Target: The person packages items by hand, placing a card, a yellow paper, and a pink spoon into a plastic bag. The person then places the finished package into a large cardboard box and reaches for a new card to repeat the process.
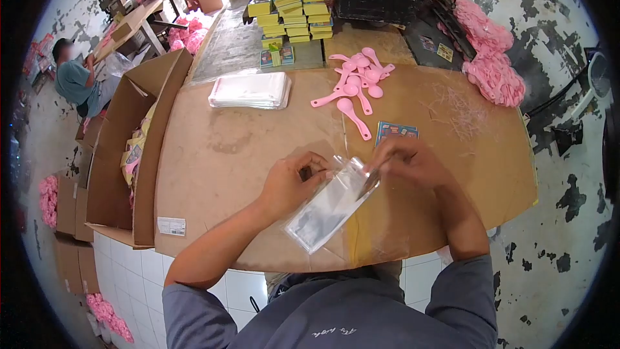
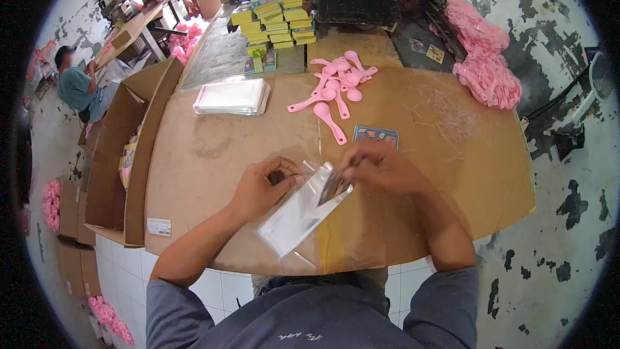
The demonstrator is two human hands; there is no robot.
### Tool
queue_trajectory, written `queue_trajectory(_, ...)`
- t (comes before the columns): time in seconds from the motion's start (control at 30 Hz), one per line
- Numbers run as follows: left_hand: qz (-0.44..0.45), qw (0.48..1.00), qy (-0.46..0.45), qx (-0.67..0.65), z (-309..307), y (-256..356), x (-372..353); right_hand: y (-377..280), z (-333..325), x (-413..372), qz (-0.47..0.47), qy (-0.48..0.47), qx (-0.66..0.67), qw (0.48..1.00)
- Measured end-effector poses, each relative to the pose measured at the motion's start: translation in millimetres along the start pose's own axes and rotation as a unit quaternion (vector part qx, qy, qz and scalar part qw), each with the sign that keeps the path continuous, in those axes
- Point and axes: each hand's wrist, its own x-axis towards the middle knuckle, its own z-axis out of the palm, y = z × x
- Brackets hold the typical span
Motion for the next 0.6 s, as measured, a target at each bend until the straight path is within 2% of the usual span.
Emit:
queue_trajectory(0.07, 0.003, 1.000, -0.004, -0.006, -0.6, -1.6, 0.0, -2.8, 18.1, 6.5, -0.005, -0.074, -0.100, 0.992)
queue_trajectory(0.17, 0.034, 0.998, 0.021, -0.045, -2.0, -2.0, -0.4, 5.2, 25.8, 7.2, -0.041, -0.078, -0.243, 0.966)
queue_trajectory(0.23, 0.068, 0.995, 0.044, -0.059, -2.8, -6.0, 1.1, 9.0, 25.6, 7.7, -0.052, -0.075, -0.251, 0.964)
queue_trajectory(0.37, 0.029, 0.973, 0.035, -0.225, -6.2, -13.1, 4.8, 8.7, 24.6, 6.9, -0.063, -0.063, -0.262, 0.961)
queue_trajectory(0.43, -0.016, 0.941, 0.010, -0.337, -12.3, 1.5, 0.7, 8.1, 22.0, 5.9, -0.038, -0.036, -0.207, 0.977)
queue_trajectory(0.47, -0.013, 0.939, -0.002, -0.344, -13.2, 1.2, 0.9, 7.8, 21.3, 5.7, -0.025, -0.023, -0.179, 0.983)
queue_trajectory(0.57, -0.007, 0.930, -0.025, -0.366, -13.6, 1.8, -0.1, 0.6, 22.0, 8.1, 0.123, 0.117, -0.053, 0.984)
queue_trajectory(0.6, -0.007, 0.927, -0.025, -0.373, -12.1, 5.5, -1.7, 2.5, 23.7, 9.0, 0.102, 0.150, -0.021, 0.983)
